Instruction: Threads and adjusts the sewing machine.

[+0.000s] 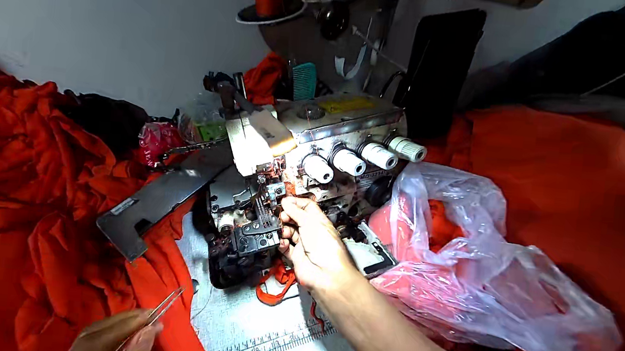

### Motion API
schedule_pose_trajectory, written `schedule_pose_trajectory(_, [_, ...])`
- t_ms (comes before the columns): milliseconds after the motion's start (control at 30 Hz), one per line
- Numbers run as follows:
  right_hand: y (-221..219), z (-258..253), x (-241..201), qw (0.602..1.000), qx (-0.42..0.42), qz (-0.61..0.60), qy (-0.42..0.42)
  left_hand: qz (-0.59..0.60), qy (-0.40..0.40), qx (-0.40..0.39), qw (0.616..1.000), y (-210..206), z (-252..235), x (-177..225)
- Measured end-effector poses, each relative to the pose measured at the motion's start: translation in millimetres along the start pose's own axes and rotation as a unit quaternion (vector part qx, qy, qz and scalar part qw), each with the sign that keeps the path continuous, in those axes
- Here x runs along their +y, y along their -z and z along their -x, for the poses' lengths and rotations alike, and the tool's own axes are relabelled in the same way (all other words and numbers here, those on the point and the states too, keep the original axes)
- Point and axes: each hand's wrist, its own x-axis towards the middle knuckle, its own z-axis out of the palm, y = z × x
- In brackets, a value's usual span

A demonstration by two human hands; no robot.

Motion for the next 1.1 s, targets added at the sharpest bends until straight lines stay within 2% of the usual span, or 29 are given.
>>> schedule_pose_trajectory(100, [-5.9, 2.8, 6.1, 0.999, 0.046, -0.011, 0.019, 0.020, 0.047, -0.005, 0.999, 16.5, 28.9, -22.5])
schedule_pose_trajectory(200, [-2.8, 9.8, 7.1, 0.996, 0.073, -0.044, 0.040, -0.009, 0.051, -0.030, 0.998, 13.8, 33.5, -26.7])
schedule_pose_trajectory(400, [14.3, 17.0, -4.5, 0.976, 0.103, -0.123, 0.150, 0.042, 0.080, 0.016, 0.996, 4.4, 28.8, -22.7])
schedule_pose_trajectory(467, [14.5, 14.5, -6.6, 0.965, 0.096, -0.180, 0.164, 0.036, 0.080, 0.012, 0.996, 4.7, 29.7, -22.7])
schedule_pose_trajectory(567, [9.7, 11.4, -0.9, 0.954, 0.042, -0.235, 0.179, 0.013, 0.081, 0.003, 0.997, 4.7, 29.4, -20.5])
schedule_pose_trajectory(700, [0.1, 9.3, 5.3, 0.960, 0.003, -0.190, 0.208, 0.001, 0.084, 0.002, 0.996, 3.2, 29.9, -22.1])
schedule_pose_trajectory(800, [8.2, 4.1, 7.9, 0.962, -0.010, -0.074, 0.263, 0.003, 0.083, 0.012, 0.996, 0.9, 30.5, -23.8])
schedule_pose_trajectory(833, [16.5, -0.4, 8.4, 0.950, -0.022, -0.014, 0.310, 0.002, 0.082, 0.016, 0.997, 0.3, 30.2, -24.3])
schedule_pose_trajectory(900, [33.0, -11.2, 1.4, 0.900, -0.036, 0.121, 0.418, -0.006, 0.083, 0.019, 0.996, -0.8, 28.9, -25.5])
schedule_pose_trajectory(967, [46.8, -12.0, -11.0, 0.827, -0.025, 0.265, 0.496, -0.010, 0.085, 0.025, 0.996, -2.0, 28.2, -26.8])
schedule_pose_trajectory(1100, [79.6, -8.3, -25.4, 0.663, 0.009, 0.478, 0.576, -0.009, 0.091, 0.023, 0.996, -2.5, 27.3, -27.9])
